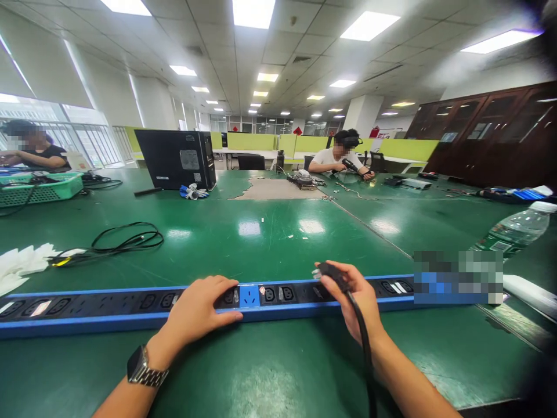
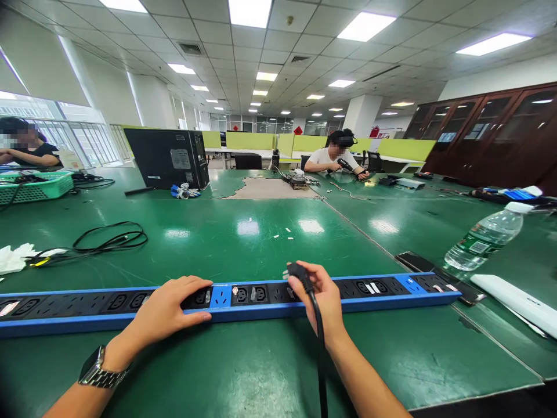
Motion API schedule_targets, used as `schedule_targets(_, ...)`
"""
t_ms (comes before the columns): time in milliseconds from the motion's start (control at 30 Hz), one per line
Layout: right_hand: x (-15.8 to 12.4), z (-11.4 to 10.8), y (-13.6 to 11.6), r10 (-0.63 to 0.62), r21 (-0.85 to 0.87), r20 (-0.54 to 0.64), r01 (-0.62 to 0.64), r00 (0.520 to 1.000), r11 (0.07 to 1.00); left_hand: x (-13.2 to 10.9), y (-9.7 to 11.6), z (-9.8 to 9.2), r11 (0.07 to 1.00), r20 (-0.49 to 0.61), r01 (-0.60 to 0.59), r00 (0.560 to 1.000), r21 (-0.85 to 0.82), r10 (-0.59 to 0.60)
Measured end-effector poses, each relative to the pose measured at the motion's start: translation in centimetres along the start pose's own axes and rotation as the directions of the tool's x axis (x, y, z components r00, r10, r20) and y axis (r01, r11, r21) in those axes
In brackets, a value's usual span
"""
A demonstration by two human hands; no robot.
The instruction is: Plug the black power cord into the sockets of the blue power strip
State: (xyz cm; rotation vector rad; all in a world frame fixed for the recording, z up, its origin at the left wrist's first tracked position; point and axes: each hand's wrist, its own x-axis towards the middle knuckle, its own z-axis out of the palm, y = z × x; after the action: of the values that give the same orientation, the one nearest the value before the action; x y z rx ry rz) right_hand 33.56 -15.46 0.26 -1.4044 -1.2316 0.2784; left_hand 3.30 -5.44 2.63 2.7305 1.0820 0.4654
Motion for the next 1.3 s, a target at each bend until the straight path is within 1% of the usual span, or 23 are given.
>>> schedule_targets(33, -0.1, 0.7, -0.6, 0.029, 0.027, -0.019, -0.028, 0.999, 0.999, 0.0, 0.0, 0.0, 1.000, -0.004, -0.001, 1.000, 0.001, 0.001)
schedule_targets(67, -0.2, 1.6, -1.3, 0.025, 0.018, 0.008, -0.025, 1.000, 1.000, 0.0, 0.0, 0.0, 1.000, -0.009, -0.003, 1.000, 0.001, 0.003)
schedule_targets(100, -0.4, 2.7, -2.0, -0.005, -0.018, 0.071, 0.007, 0.997, 1.000, 0.0, 0.0, 0.0, 1.000, -0.012, -0.005, 1.000, 0.001, 0.005)
schedule_targets(167, -0.7, 5.1, -3.7, -0.096, -0.109, 0.224, 0.122, 0.970, 0.986, 0.0, -0.1, 0.1, 1.000, -0.015, -0.008, 1.000, 0.001, 0.008)
schedule_targets(267, -0.5, 7.9, -5.7, -0.149, -0.239, 0.351, 0.243, 0.924, 0.940, 0.0, -0.1, 0.1, 1.000, -0.010, -0.007, 1.000, -0.005, 0.007)
schedule_targets(333, 0.2, 8.6, -6.4, -0.135, -0.341, 0.397, 0.283, 0.908, 0.896, 0.0, -0.1, 0.1, 1.000, -0.003, -0.004, 1.000, -0.010, 0.004)
schedule_targets(400, 0.9, 8.5, -6.7, -0.119, -0.416, 0.443, 0.321, 0.888, 0.851, 0.0, -0.1, 0.1, 1.000, 0.008, -0.005, 1.000, -0.014, 0.005)
schedule_targets(533, 1.5, 8.1, -6.8, -0.116, -0.407, 0.538, 0.378, 0.835, 0.831, 0.0, -0.1, 0.2, 1.000, 0.010, -0.006, 1.000, -0.019, 0.007)
schedule_targets(600, 1.2, 8.3, -6.9, -0.145, -0.419, 0.552, 0.423, 0.821, 0.803, 0.0, -0.1, 0.2, 1.000, 0.011, -0.008, 1.000, -0.019, 0.009)
schedule_targets(700, -0.2, 8.7, -6.5, -0.273, -0.452, 0.549, 0.556, 0.790, 0.697, 0.0, -0.1, 0.3, 1.000, 0.008, -0.009, 1.000, -0.018, 0.009)
schedule_targets(800, -1.9, 9.1, -5.5, -0.427, -0.453, 0.467, 0.625, 0.774, 0.636, 0.0, -0.1, 0.3, 1.000, -0.011, -0.013, 1.000, -0.019, 0.013)
schedule_targets(867, -2.5, 9.5, -4.9, -0.456, -0.419, 0.414, 0.609, 0.788, 0.673, 0.0, -0.1, 0.3, 1.000, -0.020, -0.018, 1.000, -0.015, 0.018)
schedule_targets(933, -2.3, 9.7, -4.5, -0.426, -0.315, 0.368, 0.541, 0.827, 0.780, 0.1, -0.2, 0.3, 1.000, -0.026, -0.019, 0.999, -0.009, 0.019)
schedule_targets(967, -1.9, 9.5, -4.4, -0.393, -0.239, 0.318, 0.474, 0.863, 0.848, 0.1, -0.3, 0.3, 1.000, -0.028, -0.017, 0.999, -0.007, 0.017)
schedule_targets(1000, -1.3, 9.1, -4.3, -0.346, -0.155, 0.233, 0.386, 0.909, 0.909, 0.1, -0.3, 0.3, 1.000, -0.029, -0.013, 1.000, -0.005, 0.013)
schedule_targets(1033, -0.7, 8.4, -4.1, -0.278, -0.071, 0.119, 0.288, 0.953, 0.955, 0.1, -0.3, 0.3, 1.000, -0.025, -0.008, 1.000, -0.004, 0.007)
schedule_targets(1067, 0.0, 7.4, -3.7, -0.195, 0.000, 0.002, 0.195, 0.981, 0.981, 0.0, -0.3, 0.2, 1.000, -0.020, -0.001, 1.000, -0.005, 0.001)
schedule_targets(1100, 0.7, 6.1, -3.2, -0.105, 0.046, -0.104, 0.110, 0.989, 0.993, 0.0, -0.3, 0.2, 1.000, -0.017, 0.007, 1.000, -0.007, -0.007)
schedule_targets(1133, 1.4, 4.6, -2.6, -0.037, 0.057, -0.156, 0.046, 0.987, 0.997, 0.0, -0.3, 0.2, 1.000, -0.012, 0.014, 1.000, -0.009, -0.015)
schedule_targets(1167, 1.9, 3.1, -1.8, -0.005, 0.022, -0.142, 0.008, 0.990, 1.000, -0.1, -0.2, 0.1, 1.000, -0.010, 0.020, 1.000, -0.012, -0.020)
schedule_targets(1200, 2.2, 1.5, -1.0, 0.013, -0.052, -0.066, -0.016, 0.998, 0.999, -0.1, -0.2, 0.1, 1.000, -0.010, 0.023, 1.000, -0.015, -0.024)
schedule_targets(1233, 2.4, 0.2, -0.3, 0.004, -0.131, 0.044, 0.002, 0.999, 0.991, -0.1, -0.2, 0.0, 1.000, -0.012, 0.023, 1.000, -0.017, -0.024)
schedule_targets(1300, 2.5, -1.7, 0.7, -0.044, -0.240, 0.244, 0.104, 0.969, 0.965, 0.0, -0.1, 0.0, 1.000, -0.013, 0.015, 1.000, -0.021, -0.015)
